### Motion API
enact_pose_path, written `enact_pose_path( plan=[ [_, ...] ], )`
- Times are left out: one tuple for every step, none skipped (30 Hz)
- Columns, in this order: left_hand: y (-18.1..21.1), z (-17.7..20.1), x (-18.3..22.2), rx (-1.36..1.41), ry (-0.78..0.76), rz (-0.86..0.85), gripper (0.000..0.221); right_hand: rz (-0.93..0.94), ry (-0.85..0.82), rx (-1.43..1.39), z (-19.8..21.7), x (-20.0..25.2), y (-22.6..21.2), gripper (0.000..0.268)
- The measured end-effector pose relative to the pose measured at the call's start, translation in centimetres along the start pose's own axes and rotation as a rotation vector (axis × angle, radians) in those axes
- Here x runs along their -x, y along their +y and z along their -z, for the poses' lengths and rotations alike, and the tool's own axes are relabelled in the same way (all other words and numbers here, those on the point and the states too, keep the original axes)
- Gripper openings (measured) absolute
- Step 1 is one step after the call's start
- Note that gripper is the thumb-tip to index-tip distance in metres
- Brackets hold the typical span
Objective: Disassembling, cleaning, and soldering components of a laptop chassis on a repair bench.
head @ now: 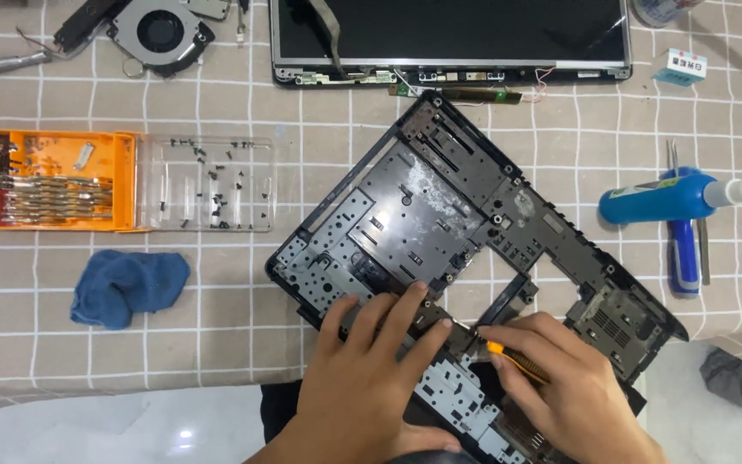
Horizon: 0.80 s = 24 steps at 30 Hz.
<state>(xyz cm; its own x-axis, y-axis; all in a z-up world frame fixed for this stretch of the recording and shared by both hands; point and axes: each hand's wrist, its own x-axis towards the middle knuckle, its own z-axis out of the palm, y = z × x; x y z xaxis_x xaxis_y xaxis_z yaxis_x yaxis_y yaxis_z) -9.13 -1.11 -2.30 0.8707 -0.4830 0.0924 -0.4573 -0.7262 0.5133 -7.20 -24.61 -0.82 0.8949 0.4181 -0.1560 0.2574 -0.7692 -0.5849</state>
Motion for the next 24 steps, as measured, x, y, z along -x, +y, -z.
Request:
enact_pose_path(
  plan=[
    [-0.1,0.0,0.0,-0.001,-0.001,-0.002,0.098,-0.001,0.002,-0.001,-0.2,-0.3,-0.3,0.026],
    [-0.1,0.0,0.0,-0.015,0.013,-0.009,0.097,0.007,0.033,-0.018,-0.4,-0.5,-0.5,0.026],
    [-0.1,-0.1,0.1,-0.029,0.027,-0.015,0.096,0.016,0.063,-0.036,-0.6,-0.6,-0.8,0.026],
    [-0.1,-0.1,0.0,-0.028,0.027,-0.017,0.096,0.015,0.064,-0.034,-0.5,-0.4,-0.8,0.026],
    [-0.1,-0.1,0.0,-0.019,0.012,-0.020,0.096,-0.012,0.033,-0.027,-0.3,-0.3,-0.8,0.027],
    [-0.2,0.0,0.0,-0.017,-0.004,-0.022,0.096,-0.033,0.006,-0.024,-0.4,-0.4,-0.8,0.028],
    [-0.3,0.0,0.1,-0.024,-0.004,-0.023,0.096,-0.029,0.010,-0.027,-0.5,-0.1,-0.5,0.028],
    [-0.3,0.0,0.1,-0.013,0.000,-0.022,0.094,-0.078,-0.002,-0.026,-0.6,0.1,-0.2,0.027],
    [-0.3,0.0,0.1,-0.003,0.004,-0.021,0.092,-0.128,-0.015,-0.024,-0.7,0.4,0.2,0.027],
    [-0.4,-0.1,0.2,-0.001,0.003,-0.023,0.092,-0.131,-0.014,-0.024,-0.7,0.0,-0.2,0.027],
    [-0.5,-0.2,0.3,-0.037,-0.002,-0.025,0.092,-0.047,0.017,-0.018,-0.7,-0.5,-0.6,0.027],
    [-0.6,-0.2,0.2,-0.069,-0.007,-0.025,0.093,0.036,0.045,-0.010,-0.6,-1.0,-1.0,0.027],
    [-0.4,-0.2,0.1,-0.063,-0.007,-0.026,0.093,0.032,0.042,-0.007,-0.4,-0.4,-0.7,0.027],
    [-0.4,0.0,0.1,-0.039,-0.006,-0.024,0.091,-0.032,0.011,-0.003,-0.4,0.0,-0.3,0.028],
    [-0.3,0.1,0.1,-0.015,-0.004,-0.022,0.090,-0.096,-0.020,0.000,-0.5,0.3,0.0,0.029],
    [-0.4,0.1,0.0,-0.016,-0.003,-0.019,0.090,-0.093,-0.021,-0.001,-0.5,-0.1,-0.2,0.029],
    [-0.5,0.0,0.0,-0.038,-0.005,-0.021,0.089,-0.055,0.000,-0.005,-0.7,-0.5,-0.3,0.029],
    [-0.4,-0.1,0.1,-0.052,-0.011,-0.025,0.087,-0.025,0.017,-0.007,-0.7,-0.6,-0.5,0.029],
    [-0.1,-0.2,0.3,-0.046,-0.015,-0.024,0.087,-0.031,0.013,-0.007,-0.5,-0.2,-0.6,0.029],
    [-0.2,-0.2,0.2,-0.041,-0.008,-0.019,0.090,-0.026,0.007,-0.010,-0.4,-0.2,-0.7,0.029],
    [-0.3,-0.1,0.1,-0.037,0.000,-0.014,0.093,-0.021,0.002,-0.013,-0.2,-0.3,-0.8,0.029],
    [-0.2,-0.1,0.1,-0.040,0.000,-0.013,0.093,-0.018,0.002,-0.014,-0.4,-0.3,-0.7,0.029],
    [-0.2,0.0,0.2,-0.040,0.002,-0.008,0.093,-0.010,0.008,0.005,-0.5,-0.3,-0.6,0.028],
    [-0.1,-0.1,0.2,-0.038,0.003,-0.006,0.093,-0.006,0.014,0.027,-0.7,-0.2,-0.5,0.028]
  ],
)
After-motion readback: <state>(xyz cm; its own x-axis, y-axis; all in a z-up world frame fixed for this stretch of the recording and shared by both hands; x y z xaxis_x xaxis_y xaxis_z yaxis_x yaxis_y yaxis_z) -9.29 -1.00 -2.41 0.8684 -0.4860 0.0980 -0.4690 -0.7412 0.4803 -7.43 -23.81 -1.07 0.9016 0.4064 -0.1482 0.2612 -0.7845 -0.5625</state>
